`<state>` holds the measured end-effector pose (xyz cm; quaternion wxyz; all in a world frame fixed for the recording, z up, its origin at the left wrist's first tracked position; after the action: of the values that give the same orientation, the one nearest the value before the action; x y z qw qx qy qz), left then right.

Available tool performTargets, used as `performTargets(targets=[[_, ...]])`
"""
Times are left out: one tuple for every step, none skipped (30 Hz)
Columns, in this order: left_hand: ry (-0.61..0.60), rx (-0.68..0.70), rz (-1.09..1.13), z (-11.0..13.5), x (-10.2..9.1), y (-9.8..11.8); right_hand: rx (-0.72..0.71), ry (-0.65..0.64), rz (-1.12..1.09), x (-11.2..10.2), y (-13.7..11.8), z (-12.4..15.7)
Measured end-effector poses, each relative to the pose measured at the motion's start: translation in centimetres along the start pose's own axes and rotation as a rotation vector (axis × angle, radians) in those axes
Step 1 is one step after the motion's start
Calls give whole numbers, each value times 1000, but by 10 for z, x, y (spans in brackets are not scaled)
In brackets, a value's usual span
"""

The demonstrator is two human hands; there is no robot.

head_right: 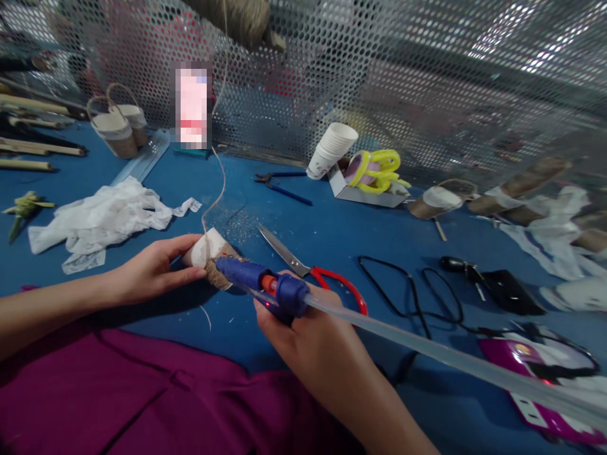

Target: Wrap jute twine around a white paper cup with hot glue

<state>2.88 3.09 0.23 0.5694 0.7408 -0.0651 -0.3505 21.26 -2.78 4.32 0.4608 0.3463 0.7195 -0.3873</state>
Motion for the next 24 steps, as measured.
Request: performTargets(targets=[[1,-2,-1,0,0,0,6,-8,-21,0,-2,-1],[-1,0,-2,0,0,0,15,-22,-45,-1,-5,-3],[-3,3,-1,0,1,0,28,-35,-63,-2,-7,-4],[-5,6,-1,0,1,0,45,-42,-71,-3,-9,-6],[-6,9,-1,0,1,0,61,-44,-69,-4,-10,-7],[-7,12,0,0,1,0,75,-44,-62,-6,-11,-8],[-6,14,1,0,1,0,91,-44,-57,-7,-11,-8],[-5,16,2,0,0,0,103,-48,-61,-8,-11,-8],[-5,20,3,0,0,0,106,-55,-72,-8,-11,-9],[-6,24,4,0,0,1,108,-63,-84,-7,-11,-9],[-6,28,5,0,-1,1,111,-67,-95,-7,-11,-9],[-6,30,4,0,-1,2,122,-62,-100,-6,-10,-8],[-6,30,3,0,-1,2,136,-52,-105,-5,-9,-8],[-6,28,3,0,-1,2,151,-43,-110,-4,-7,-7],[-6,24,4,0,-1,3,162,-37,-115,-3,-6,-6],[-7,20,5,0,-1,3,167,-33,-122,-2,-5,-6],[-7,17,5,0,-1,3,165,-37,-129,-1,-4,-5],[-6,15,4,0,-1,3,163,-47,-134,-1,-4,-4],[-6,12,3,0,-1,3,159,-59,-135,0,-4,-4],[-8,9,2,0,-1,3,157,-67,-130,0,-4,-4],[-8,6,0,0,0,2,153,-69,-123,-1,-5,-4],[-8,5,0,0,0,2,144,-68,-117,-3,-6,-5],[-9,7,-1,0,0,3,130,-68,-113,-5,-7,-7],[-10,9,-2,0,0,3,111,-68,-114,-7,-9,-9]])
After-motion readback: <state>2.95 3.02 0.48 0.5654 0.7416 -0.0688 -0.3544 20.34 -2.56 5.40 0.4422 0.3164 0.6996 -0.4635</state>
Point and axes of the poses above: each hand's wrist, its own z-axis away from the middle knuckle, its own x-axis out of the palm, y = z × x, the point moved 5 cm from there along -z, towards the middle knuckle, and after that the axes turned 4 degrees about z, right-handed, at the moved point
